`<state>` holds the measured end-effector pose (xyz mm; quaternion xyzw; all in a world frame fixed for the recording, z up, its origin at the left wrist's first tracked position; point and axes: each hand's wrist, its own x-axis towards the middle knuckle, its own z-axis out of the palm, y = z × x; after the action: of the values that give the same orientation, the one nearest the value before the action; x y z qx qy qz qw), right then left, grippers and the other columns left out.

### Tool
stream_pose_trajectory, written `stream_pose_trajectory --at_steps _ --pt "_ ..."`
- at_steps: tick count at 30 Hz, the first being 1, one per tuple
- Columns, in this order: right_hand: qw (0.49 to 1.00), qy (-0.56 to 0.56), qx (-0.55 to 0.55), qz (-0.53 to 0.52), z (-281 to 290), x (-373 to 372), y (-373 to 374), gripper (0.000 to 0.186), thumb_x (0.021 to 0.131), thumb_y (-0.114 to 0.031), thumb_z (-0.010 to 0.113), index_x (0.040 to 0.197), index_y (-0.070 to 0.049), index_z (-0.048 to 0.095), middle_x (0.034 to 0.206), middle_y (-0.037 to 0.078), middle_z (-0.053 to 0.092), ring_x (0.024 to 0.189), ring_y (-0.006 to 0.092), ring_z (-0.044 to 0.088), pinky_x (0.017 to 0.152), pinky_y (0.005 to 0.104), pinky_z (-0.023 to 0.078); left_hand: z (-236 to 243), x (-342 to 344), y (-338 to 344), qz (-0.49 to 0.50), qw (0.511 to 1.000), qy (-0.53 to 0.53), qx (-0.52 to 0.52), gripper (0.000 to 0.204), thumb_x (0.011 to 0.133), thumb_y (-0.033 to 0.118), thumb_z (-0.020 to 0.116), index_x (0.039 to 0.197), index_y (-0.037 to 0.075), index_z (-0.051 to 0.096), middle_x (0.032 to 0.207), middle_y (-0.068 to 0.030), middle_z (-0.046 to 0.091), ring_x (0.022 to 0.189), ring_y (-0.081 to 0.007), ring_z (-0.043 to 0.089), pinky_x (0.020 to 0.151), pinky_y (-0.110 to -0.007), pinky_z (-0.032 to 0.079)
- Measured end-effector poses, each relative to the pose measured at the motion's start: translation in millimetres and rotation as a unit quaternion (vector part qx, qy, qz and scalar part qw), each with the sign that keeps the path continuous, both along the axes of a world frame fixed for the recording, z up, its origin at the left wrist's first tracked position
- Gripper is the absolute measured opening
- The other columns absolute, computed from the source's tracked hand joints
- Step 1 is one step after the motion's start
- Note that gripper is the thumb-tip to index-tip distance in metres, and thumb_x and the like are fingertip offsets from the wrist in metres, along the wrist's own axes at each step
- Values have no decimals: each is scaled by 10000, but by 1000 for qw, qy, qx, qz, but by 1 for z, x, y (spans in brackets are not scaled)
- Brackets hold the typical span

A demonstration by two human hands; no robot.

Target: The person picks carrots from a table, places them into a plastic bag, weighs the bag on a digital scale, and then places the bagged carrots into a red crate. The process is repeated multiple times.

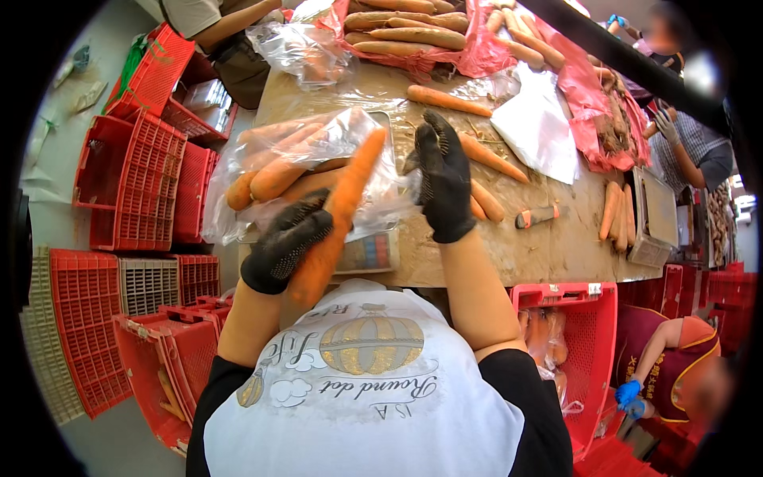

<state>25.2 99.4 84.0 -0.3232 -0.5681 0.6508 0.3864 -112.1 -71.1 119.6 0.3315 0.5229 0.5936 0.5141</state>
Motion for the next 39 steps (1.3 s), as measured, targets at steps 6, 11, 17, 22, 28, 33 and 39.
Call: stream_pose_trajectory --at_steps 6,11,17,22,28,33,39 --pt "913 -275 212 216 -22 29 -22 672 656 -306 775 1219 -71 493 842 101 577 785 191 532 747 287 442 -9 -51 -7 294 902 -2 316 361 890 62 508 1230 20 396 1081 -87 520 969 -187 535 858 -295 435" --pt "931 -296 101 186 -28 23 -15 288 792 -268 655 955 -32 624 707 73 591 668 149 544 629 284 446 -40 -35 13 246 887 324 221 399 825 72 609 1193 53 455 1019 -76 540 939 -195 527 818 -319 426" --pt "990 23 107 84 13 2 -16 195 843 -197 591 881 -6 607 657 2 511 547 56 459 473 184 345 -85 -30 5 44 707 704 -44 428 726 131 623 1146 105 546 1000 -122 557 908 -322 515 769 -391 418" --pt "953 94 -138 252 44 -23 -38 193 857 -163 568 948 6 588 767 49 581 573 74 517 495 185 399 -88 -38 32 140 693 706 45 294 755 159 599 1042 93 588 1004 -89 562 907 -296 526 810 -408 407" --pt "968 108 -85 210 50 -6 -19 234 881 -167 529 1025 12 572 832 68 606 704 99 558 607 203 444 -58 -63 -41 416 517 749 9 725 689 365 746 1258 48 427 1250 -177 422 1156 -355 398 962 -480 321" --pt "919 15 -19 394 52 -18 -25 226 864 -169 570 1016 -3 587 888 58 620 782 103 576 678 238 460 -116 -128 -145 146 824 547 -20 260 786 -8 524 1026 -1 622 1044 -197 598 957 -344 575 845 -407 459" --pt "921 173 347 35 44 -146 13 120 780 -157 571 734 -47 584 644 71 546 578 167 528 540 308 435 -68 -186 -146 254 946 158 125 252 864 80 485 1078 -31 558 1058 -167 596 948 -251 575 876 -375 451"
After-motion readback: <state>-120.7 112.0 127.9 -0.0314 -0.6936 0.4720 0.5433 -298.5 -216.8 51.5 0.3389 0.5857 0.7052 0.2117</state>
